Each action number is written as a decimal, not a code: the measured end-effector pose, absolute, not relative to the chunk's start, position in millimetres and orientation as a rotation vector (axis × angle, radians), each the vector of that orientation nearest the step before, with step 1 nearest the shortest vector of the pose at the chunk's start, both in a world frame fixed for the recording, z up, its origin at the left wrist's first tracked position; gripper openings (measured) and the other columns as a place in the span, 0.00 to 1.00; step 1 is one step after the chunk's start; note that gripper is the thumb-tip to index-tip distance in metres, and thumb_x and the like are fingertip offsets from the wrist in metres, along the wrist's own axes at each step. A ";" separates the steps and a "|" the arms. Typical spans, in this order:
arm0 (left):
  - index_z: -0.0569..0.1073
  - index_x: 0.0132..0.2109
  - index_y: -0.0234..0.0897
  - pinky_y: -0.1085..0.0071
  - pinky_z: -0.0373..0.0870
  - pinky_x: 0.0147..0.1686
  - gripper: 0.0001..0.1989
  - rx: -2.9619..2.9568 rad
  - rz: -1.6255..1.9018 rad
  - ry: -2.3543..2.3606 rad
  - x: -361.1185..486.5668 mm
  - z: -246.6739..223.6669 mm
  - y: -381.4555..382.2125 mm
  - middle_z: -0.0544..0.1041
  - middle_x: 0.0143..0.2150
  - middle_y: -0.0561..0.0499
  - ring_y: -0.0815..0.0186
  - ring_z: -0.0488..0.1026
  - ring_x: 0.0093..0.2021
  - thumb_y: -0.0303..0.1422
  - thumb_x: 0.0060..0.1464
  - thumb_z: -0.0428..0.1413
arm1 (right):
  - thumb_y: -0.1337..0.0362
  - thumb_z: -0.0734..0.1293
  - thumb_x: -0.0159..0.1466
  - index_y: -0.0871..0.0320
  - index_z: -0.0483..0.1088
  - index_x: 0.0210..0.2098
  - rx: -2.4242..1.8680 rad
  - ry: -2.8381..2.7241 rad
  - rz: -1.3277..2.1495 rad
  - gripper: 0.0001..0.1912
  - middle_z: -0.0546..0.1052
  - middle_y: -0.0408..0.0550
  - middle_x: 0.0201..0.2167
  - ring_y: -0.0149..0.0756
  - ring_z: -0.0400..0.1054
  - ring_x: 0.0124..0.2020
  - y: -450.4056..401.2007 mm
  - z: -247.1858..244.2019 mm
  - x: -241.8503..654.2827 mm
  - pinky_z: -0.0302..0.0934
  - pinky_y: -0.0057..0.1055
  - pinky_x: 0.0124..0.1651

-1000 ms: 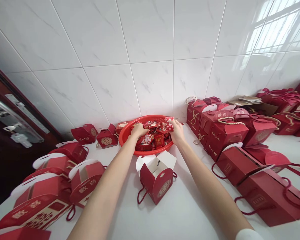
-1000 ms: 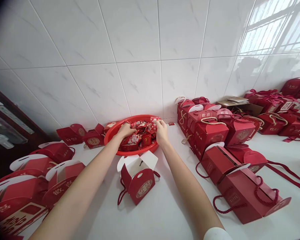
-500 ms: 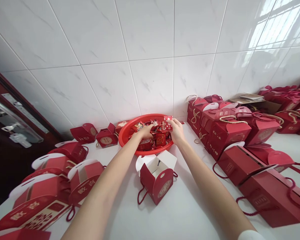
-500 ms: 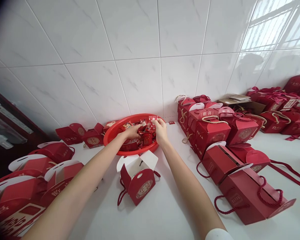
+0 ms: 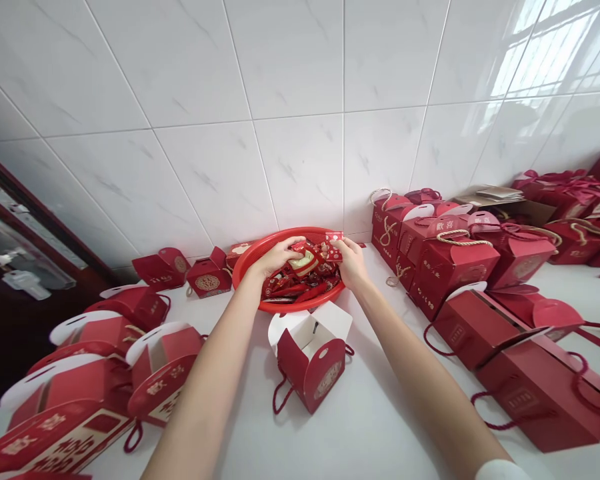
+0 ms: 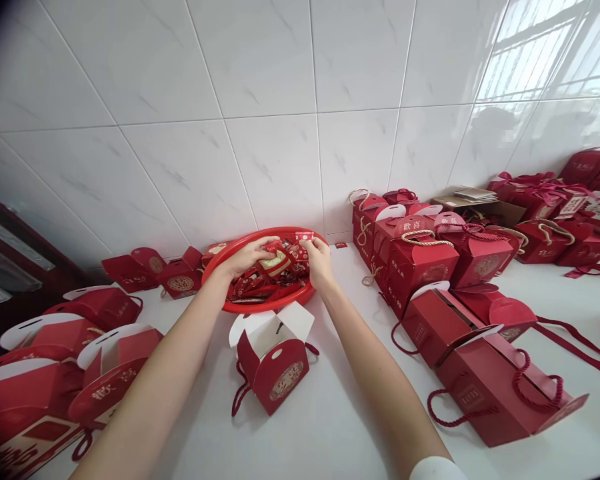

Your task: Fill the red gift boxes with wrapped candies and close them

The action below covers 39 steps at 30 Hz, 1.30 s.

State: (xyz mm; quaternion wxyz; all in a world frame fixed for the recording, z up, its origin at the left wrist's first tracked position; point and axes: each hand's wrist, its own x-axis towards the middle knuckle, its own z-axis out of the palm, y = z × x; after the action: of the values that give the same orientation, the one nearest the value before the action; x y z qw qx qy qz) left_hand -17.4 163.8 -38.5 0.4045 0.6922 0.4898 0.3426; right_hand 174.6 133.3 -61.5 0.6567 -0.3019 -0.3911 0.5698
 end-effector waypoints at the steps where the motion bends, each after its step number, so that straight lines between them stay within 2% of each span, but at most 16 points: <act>1: 0.76 0.57 0.41 0.62 0.67 0.59 0.29 1.724 0.907 1.208 -16.8 -37.5 162.4 0.75 0.62 0.47 0.52 0.71 0.61 0.36 0.44 0.62 | 0.57 0.71 0.49 0.55 0.70 0.27 -0.688 -0.891 1.285 0.09 0.77 0.42 0.23 0.38 0.72 0.30 133.8 -62.0 174.6 0.66 0.34 0.37; 6: 0.77 0.54 0.40 0.60 0.69 0.58 0.25 1.616 1.021 1.186 -17.1 -37.8 160.1 0.77 0.59 0.46 0.51 0.72 0.59 0.38 0.47 0.62 | 0.58 0.71 0.50 0.55 0.71 0.28 -0.698 -0.892 1.270 0.09 0.78 0.44 0.24 0.40 0.74 0.31 133.7 -62.5 173.7 0.67 0.35 0.35; 9: 0.76 0.55 0.37 0.58 0.70 0.57 0.26 1.589 1.103 1.227 -18.1 -40.7 162.5 0.78 0.58 0.43 0.51 0.74 0.57 0.38 0.48 0.62 | 0.58 0.71 0.49 0.55 0.71 0.27 -0.695 -0.887 1.280 0.09 0.78 0.43 0.24 0.39 0.73 0.31 133.1 -61.8 173.7 0.67 0.34 0.35; 12: 0.72 0.60 0.38 0.56 0.69 0.57 0.30 1.618 1.186 1.344 -19.9 -44.4 165.9 0.76 0.59 0.42 0.50 0.74 0.58 0.34 0.48 0.64 | 0.59 0.71 0.49 0.55 0.70 0.27 -0.687 -0.902 1.258 0.09 0.77 0.42 0.23 0.37 0.72 0.30 133.2 -61.8 173.9 0.67 0.34 0.37; 16: 0.69 0.63 0.43 0.56 0.64 0.61 0.36 1.768 1.281 1.768 -24.3 -47.1 168.5 0.74 0.62 0.43 0.48 0.68 0.63 0.26 0.46 0.64 | 0.58 0.70 0.50 0.55 0.70 0.28 -0.714 -0.921 1.233 0.08 0.77 0.42 0.24 0.37 0.72 0.30 133.9 -62.6 173.8 0.67 0.34 0.39; 20: 0.69 0.64 0.41 0.49 0.61 0.62 0.34 1.844 1.137 2.134 -22.4 -43.7 164.8 0.68 0.65 0.37 0.41 0.62 0.67 0.22 0.49 0.61 | 0.58 0.70 0.49 0.55 0.69 0.27 -0.705 -0.918 1.236 0.09 0.76 0.42 0.24 0.37 0.73 0.31 134.3 -62.8 173.0 0.66 0.34 0.39; 22: 0.70 0.63 0.39 0.46 0.58 0.65 0.30 2.062 0.900 2.135 -15.3 -41.7 162.0 0.63 0.68 0.36 0.40 0.58 0.69 0.23 0.52 0.57 | 0.58 0.71 0.49 0.55 0.70 0.27 -0.694 -0.908 1.234 0.09 0.76 0.41 0.24 0.37 0.73 0.32 134.2 -62.8 172.4 0.66 0.34 0.39; 23: 0.73 0.61 0.40 0.48 0.57 0.65 0.28 2.196 0.743 2.070 -10.3 -41.4 161.0 0.64 0.68 0.38 0.42 0.58 0.69 0.23 0.53 0.57 | 0.58 0.71 0.49 0.55 0.70 0.27 -0.691 -0.905 1.234 0.09 0.76 0.41 0.24 0.37 0.73 0.31 134.1 -62.8 172.2 0.66 0.34 0.39; 24: 0.75 0.58 0.41 0.53 0.59 0.65 0.26 2.310 0.584 1.963 -4.8 -41.8 160.5 0.68 0.66 0.41 0.45 0.62 0.67 0.23 0.52 0.57 | 0.58 0.71 0.48 0.55 0.70 0.27 -0.690 -0.903 1.236 0.10 0.76 0.41 0.24 0.37 0.73 0.31 134.0 -62.8 172.0 0.66 0.34 0.39; 26: 0.80 0.50 0.44 0.63 0.67 0.58 0.22 2.411 0.341 1.730 5.8 -44.8 161.6 0.78 0.55 0.48 0.52 0.72 0.58 0.25 0.46 0.62 | 0.58 0.71 0.49 0.55 0.70 0.27 -0.694 -0.902 1.233 0.10 0.76 0.41 0.23 0.37 0.73 0.31 134.0 -63.1 171.8 0.66 0.34 0.38; 28: 0.82 0.44 0.45 0.66 0.72 0.50 0.20 2.414 0.177 1.610 13.4 -49.8 165.1 0.82 0.45 0.51 0.54 0.78 0.48 0.27 0.39 0.67 | 0.58 0.70 0.49 0.55 0.69 0.27 -0.700 -0.908 1.218 0.10 0.76 0.42 0.23 0.37 0.72 0.31 134.4 -63.6 171.8 0.66 0.33 0.38; 34: 0.80 0.44 0.43 0.61 0.71 0.47 0.24 2.347 0.096 1.572 14.1 -61.7 177.5 0.83 0.40 0.47 0.47 0.78 0.46 0.32 0.34 0.68 | 0.58 0.71 0.49 0.55 0.68 0.27 -0.690 -0.915 1.223 0.11 0.76 0.41 0.23 0.36 0.72 0.31 135.7 -65.3 172.0 0.66 0.34 0.40; 37: 0.79 0.33 0.43 0.63 0.70 0.42 0.15 2.288 0.172 1.536 9.8 -63.0 179.2 0.81 0.32 0.49 0.49 0.78 0.41 0.30 0.31 0.67 | 0.57 0.71 0.49 0.54 0.68 0.28 -0.695 -0.919 1.234 0.11 0.76 0.41 0.24 0.36 0.72 0.31 135.3 -65.3 172.3 0.66 0.34 0.40; 39: 0.74 0.22 0.42 0.64 0.69 0.38 0.09 2.240 0.237 1.501 5.8 -62.5 178.5 0.76 0.23 0.52 0.52 0.77 0.35 0.28 0.30 0.66 | 0.57 0.71 0.49 0.54 0.69 0.28 -0.692 -0.917 1.243 0.11 0.76 0.41 0.24 0.36 0.72 0.31 134.9 -65.0 172.7 0.66 0.34 0.40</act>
State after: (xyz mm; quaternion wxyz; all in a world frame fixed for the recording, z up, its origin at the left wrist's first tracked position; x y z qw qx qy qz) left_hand 5.8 178.5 -62.5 0.2157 0.8081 0.5414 0.0856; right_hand 172.7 134.9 -65.0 0.6629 -0.3062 -0.4056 0.5498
